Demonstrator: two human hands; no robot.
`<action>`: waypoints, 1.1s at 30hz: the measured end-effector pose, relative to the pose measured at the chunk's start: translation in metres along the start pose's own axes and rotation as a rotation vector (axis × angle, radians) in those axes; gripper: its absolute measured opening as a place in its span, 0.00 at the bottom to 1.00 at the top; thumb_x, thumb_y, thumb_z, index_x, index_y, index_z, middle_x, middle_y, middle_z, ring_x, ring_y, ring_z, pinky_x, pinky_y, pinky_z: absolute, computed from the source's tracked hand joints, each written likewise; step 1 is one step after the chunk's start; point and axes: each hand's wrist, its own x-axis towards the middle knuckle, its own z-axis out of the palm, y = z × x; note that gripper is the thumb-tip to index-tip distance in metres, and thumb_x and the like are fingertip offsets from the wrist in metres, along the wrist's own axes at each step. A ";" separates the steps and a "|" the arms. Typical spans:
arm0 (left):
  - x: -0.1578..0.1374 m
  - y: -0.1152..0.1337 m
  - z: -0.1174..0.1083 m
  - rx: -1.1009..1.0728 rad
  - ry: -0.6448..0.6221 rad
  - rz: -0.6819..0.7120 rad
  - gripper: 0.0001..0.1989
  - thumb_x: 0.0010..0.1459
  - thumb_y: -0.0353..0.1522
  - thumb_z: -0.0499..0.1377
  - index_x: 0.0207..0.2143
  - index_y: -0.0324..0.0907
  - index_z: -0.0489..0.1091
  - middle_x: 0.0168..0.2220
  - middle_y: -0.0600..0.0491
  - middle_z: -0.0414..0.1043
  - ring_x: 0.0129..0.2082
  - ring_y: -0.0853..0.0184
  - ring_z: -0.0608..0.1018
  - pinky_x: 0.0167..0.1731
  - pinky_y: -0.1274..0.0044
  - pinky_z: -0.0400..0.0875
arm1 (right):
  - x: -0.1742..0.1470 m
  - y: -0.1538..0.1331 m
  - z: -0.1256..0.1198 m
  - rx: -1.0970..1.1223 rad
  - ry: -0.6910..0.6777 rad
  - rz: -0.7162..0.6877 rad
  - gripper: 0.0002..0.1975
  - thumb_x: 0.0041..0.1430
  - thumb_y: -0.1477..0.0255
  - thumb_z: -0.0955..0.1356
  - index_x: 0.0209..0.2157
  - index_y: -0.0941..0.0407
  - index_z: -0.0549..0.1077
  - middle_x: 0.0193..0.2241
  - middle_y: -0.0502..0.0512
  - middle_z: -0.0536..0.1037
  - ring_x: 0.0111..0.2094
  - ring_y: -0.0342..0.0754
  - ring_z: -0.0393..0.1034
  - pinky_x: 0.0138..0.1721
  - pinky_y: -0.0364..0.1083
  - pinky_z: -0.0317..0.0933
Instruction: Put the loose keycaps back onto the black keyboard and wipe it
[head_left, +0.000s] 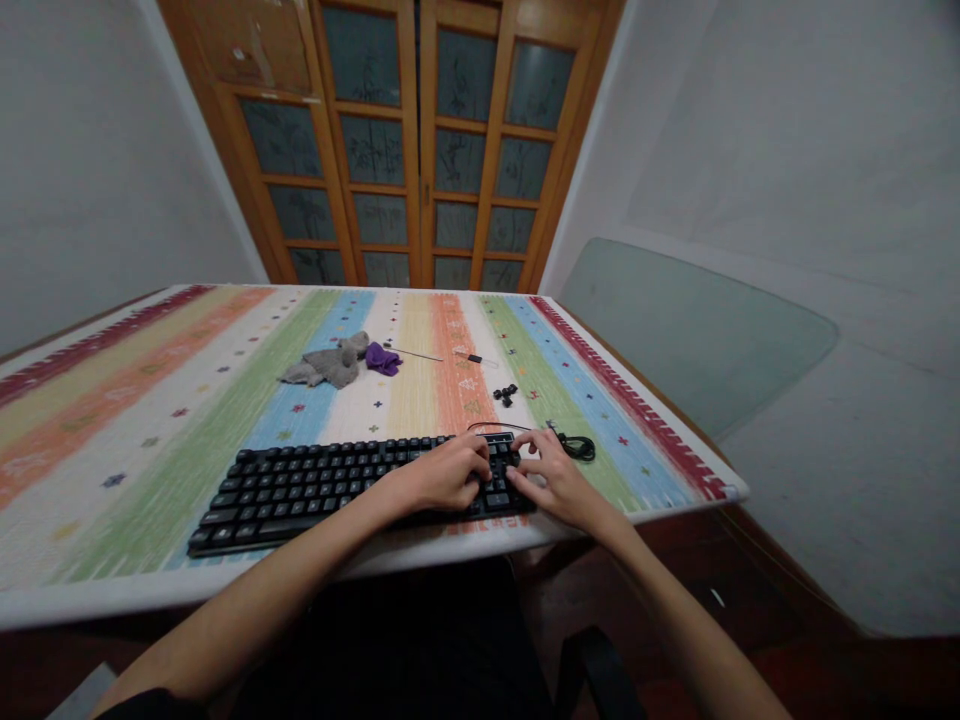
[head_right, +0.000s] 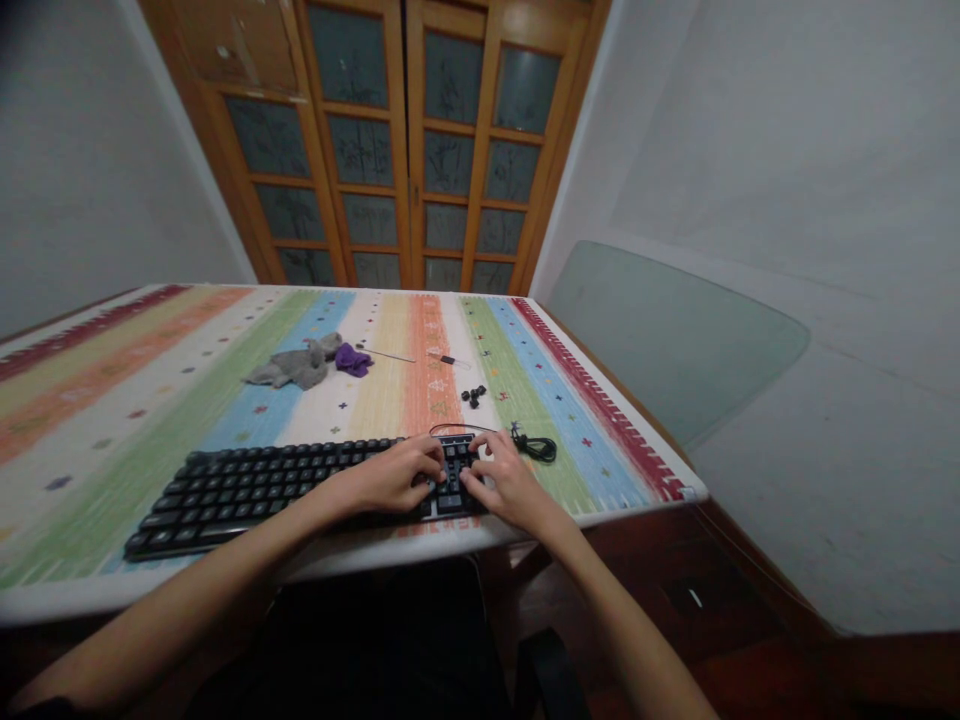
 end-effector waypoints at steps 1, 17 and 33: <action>0.000 0.001 0.000 0.017 0.013 0.003 0.13 0.49 0.19 0.56 0.33 0.38 0.78 0.37 0.48 0.72 0.41 0.63 0.73 0.48 0.70 0.69 | 0.000 0.000 0.002 0.000 0.013 -0.003 0.14 0.66 0.71 0.65 0.25 0.56 0.74 0.42 0.59 0.70 0.44 0.53 0.62 0.49 0.55 0.62; 0.013 -0.002 -0.001 0.167 -0.005 -0.015 0.12 0.54 0.21 0.55 0.29 0.40 0.78 0.39 0.48 0.71 0.44 0.60 0.71 0.48 0.69 0.66 | 0.005 0.020 0.001 0.059 0.017 0.015 0.12 0.66 0.68 0.67 0.29 0.54 0.77 0.41 0.56 0.72 0.45 0.53 0.65 0.52 0.54 0.59; 0.087 -0.084 -0.011 0.163 0.138 -0.277 0.19 0.55 0.24 0.54 0.50 0.38 0.70 0.48 0.46 0.75 0.48 0.61 0.76 0.52 0.70 0.71 | 0.077 0.103 0.025 -0.131 -0.115 0.098 0.11 0.54 0.85 0.66 0.32 0.56 0.75 0.36 0.56 0.77 0.40 0.52 0.67 0.47 0.49 0.60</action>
